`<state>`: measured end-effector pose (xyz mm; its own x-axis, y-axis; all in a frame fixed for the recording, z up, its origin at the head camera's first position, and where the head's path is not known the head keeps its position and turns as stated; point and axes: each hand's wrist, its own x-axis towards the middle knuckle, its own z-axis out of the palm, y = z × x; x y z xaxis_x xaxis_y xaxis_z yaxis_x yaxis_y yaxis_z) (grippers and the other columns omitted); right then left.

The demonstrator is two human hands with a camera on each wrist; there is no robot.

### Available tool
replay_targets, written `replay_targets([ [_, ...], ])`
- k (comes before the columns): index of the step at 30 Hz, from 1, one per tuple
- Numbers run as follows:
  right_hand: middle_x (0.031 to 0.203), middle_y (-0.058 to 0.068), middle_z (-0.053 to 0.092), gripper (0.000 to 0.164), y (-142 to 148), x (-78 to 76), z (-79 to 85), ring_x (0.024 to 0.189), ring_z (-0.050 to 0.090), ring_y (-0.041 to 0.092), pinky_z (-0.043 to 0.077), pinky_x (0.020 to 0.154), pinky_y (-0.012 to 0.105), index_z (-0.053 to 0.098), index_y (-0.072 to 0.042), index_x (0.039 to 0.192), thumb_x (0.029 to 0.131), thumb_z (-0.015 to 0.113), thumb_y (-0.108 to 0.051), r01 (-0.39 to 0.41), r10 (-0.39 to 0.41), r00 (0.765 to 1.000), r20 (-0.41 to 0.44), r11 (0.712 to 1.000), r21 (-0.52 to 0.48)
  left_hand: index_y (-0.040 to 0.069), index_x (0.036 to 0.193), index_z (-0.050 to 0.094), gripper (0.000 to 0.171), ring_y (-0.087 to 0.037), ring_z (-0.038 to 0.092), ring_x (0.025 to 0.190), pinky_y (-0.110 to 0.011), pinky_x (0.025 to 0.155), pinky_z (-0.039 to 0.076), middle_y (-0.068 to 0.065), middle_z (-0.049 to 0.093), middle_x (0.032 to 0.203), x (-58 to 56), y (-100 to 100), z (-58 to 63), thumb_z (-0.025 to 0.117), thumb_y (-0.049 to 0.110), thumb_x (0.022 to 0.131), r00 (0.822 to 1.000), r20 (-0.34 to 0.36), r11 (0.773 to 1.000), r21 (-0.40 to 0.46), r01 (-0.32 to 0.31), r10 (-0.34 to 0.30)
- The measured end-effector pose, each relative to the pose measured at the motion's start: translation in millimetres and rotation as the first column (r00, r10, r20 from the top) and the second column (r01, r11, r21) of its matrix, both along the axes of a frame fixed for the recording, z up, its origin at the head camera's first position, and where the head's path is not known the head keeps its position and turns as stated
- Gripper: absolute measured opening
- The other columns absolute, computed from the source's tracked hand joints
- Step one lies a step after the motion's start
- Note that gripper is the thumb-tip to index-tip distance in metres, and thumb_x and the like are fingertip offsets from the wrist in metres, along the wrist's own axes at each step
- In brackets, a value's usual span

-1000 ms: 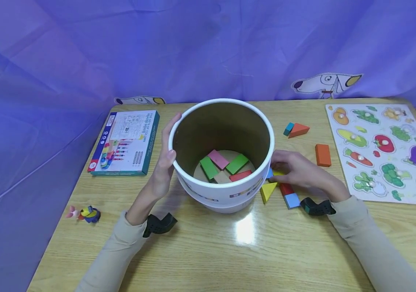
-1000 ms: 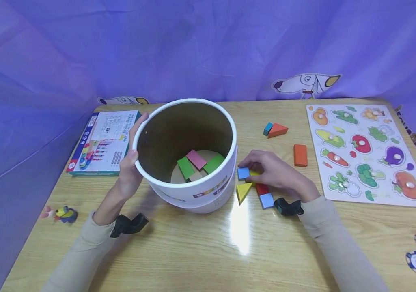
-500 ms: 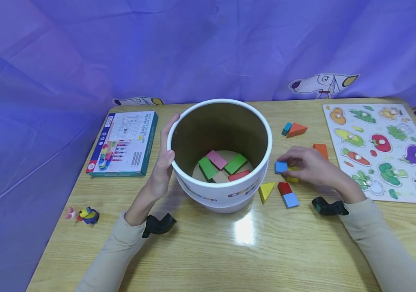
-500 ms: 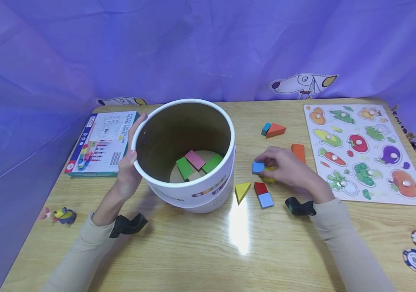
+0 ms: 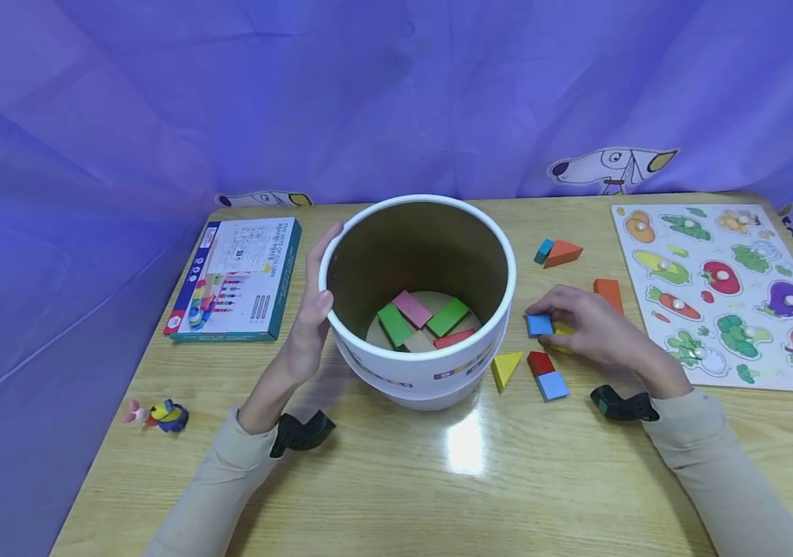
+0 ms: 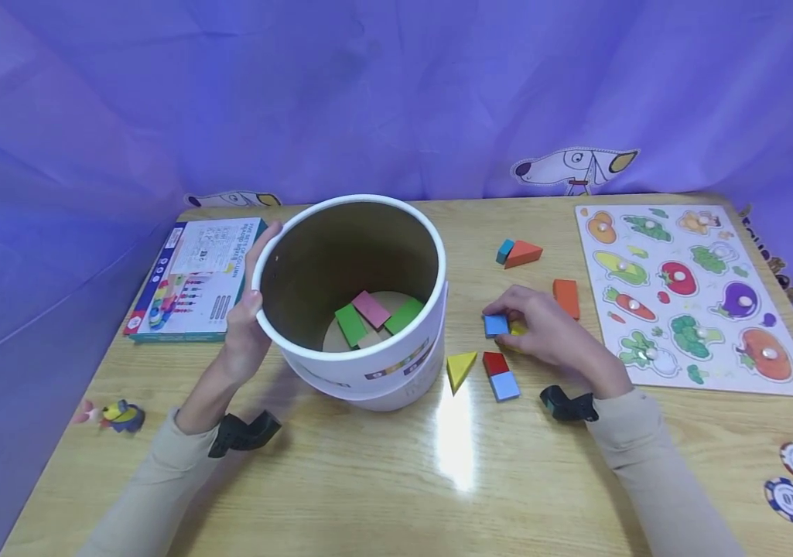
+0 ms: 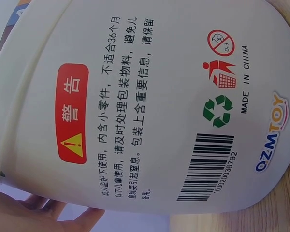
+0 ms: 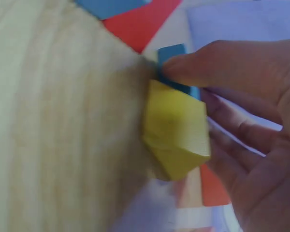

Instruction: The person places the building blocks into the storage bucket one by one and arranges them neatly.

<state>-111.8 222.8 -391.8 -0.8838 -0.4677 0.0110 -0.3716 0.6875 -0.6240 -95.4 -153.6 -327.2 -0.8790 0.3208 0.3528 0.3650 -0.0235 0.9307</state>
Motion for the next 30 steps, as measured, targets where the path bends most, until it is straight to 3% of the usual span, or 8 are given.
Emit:
replay_targets([
  [6,0.113,0.001,0.068,0.037,2,0.5,-0.8,0.101,0.061,0.015,0.050,0.095,0.041,0.069,-0.010,0.115,0.080,0.078,-0.006,0.005,-0.005,1.000,-0.020,0.999,-0.045,0.023,0.155,0.011,0.083,-0.025,0.027,0.140,-0.065,0.109,0.025,0.001,0.023,0.156,-0.1,1,0.3,0.040,0.064,0.089,1.000,-0.008,1.000,-0.004,-0.001,0.000],
  [11,0.108,0.002,0.068,0.038,9,1.0,25.7,0.093,0.061,0.016,0.051,0.084,0.031,0.072,-0.013,0.111,0.075,0.082,-0.005,0.035,-0.037,0.986,-0.165,0.999,-0.017,0.026,0.155,0.013,0.082,-0.024,0.028,0.140,-0.065,0.107,0.027,0.003,0.024,0.155,-0.4,1,0.6,0.040,0.066,0.088,1.000,-0.007,1.000,-0.005,-0.007,0.007],
  [15,0.103,0.002,0.066,0.044,14,1.9,63.8,0.090,0.057,0.005,0.043,0.077,0.017,0.072,-0.011,0.110,0.068,0.085,-0.001,0.055,-0.064,0.936,-0.345,0.998,-0.035,0.024,0.155,0.011,0.083,-0.024,0.026,0.140,-0.066,0.108,0.025,0.002,0.023,0.156,0.0,1,-0.6,0.040,0.065,0.089,1.000,-0.008,1.000,-0.005,-0.005,0.005],
  [17,0.101,0.002,0.065,0.047,11,2.4,84.2,0.090,0.053,-0.004,0.039,0.075,0.014,0.072,-0.009,0.110,0.066,0.085,0.002,0.046,-0.066,0.899,-0.433,0.997,-0.058,0.023,0.155,0.010,0.084,-0.024,0.026,0.141,-0.066,0.109,0.024,0.001,0.022,0.156,0.6,0,-0.4,0.040,0.065,0.089,1.000,-0.006,1.000,-0.004,-0.007,0.007],
  [21,0.102,0.005,0.065,0.053,-5,3.0,118.7,0.095,0.049,-0.011,0.037,0.077,0.012,0.072,-0.006,0.111,0.062,0.085,0.008,-0.019,-0.064,0.836,-0.545,0.989,-0.145,0.023,0.155,0.011,0.084,-0.024,0.026,0.141,-0.065,0.109,0.024,0.001,0.022,0.156,2.1,-1,0.9,0.041,0.065,0.089,1.000,0.003,1.000,0.004,-0.016,0.016],
  [26,0.103,0.007,0.066,0.050,-40,5.4,148.2,0.100,0.055,-0.001,0.041,0.089,0.013,0.073,-0.003,0.110,0.063,0.084,0.010,-0.134,-0.045,0.812,-0.582,0.956,-0.260,0.023,0.155,0.011,0.086,-0.024,0.026,0.141,-0.065,0.109,0.024,0.001,0.022,0.156,2.0,0,1.8,0.042,0.066,0.087,1.000,0.009,1.000,0.020,-0.010,0.009],
  [30,0.102,0.007,0.067,0.046,-68,8.5,158.6,0.099,0.058,0.007,0.042,0.088,0.015,0.073,-0.002,0.108,0.065,0.084,0.009,-0.234,0.001,0.807,-0.591,0.919,-0.318,0.023,0.155,0.011,0.088,-0.024,0.026,0.141,-0.065,0.109,0.024,0.001,0.022,0.156,1.3,1,2.1,0.043,0.068,0.086,1.000,0.010,1.000,0.018,-0.004,0.004],
])
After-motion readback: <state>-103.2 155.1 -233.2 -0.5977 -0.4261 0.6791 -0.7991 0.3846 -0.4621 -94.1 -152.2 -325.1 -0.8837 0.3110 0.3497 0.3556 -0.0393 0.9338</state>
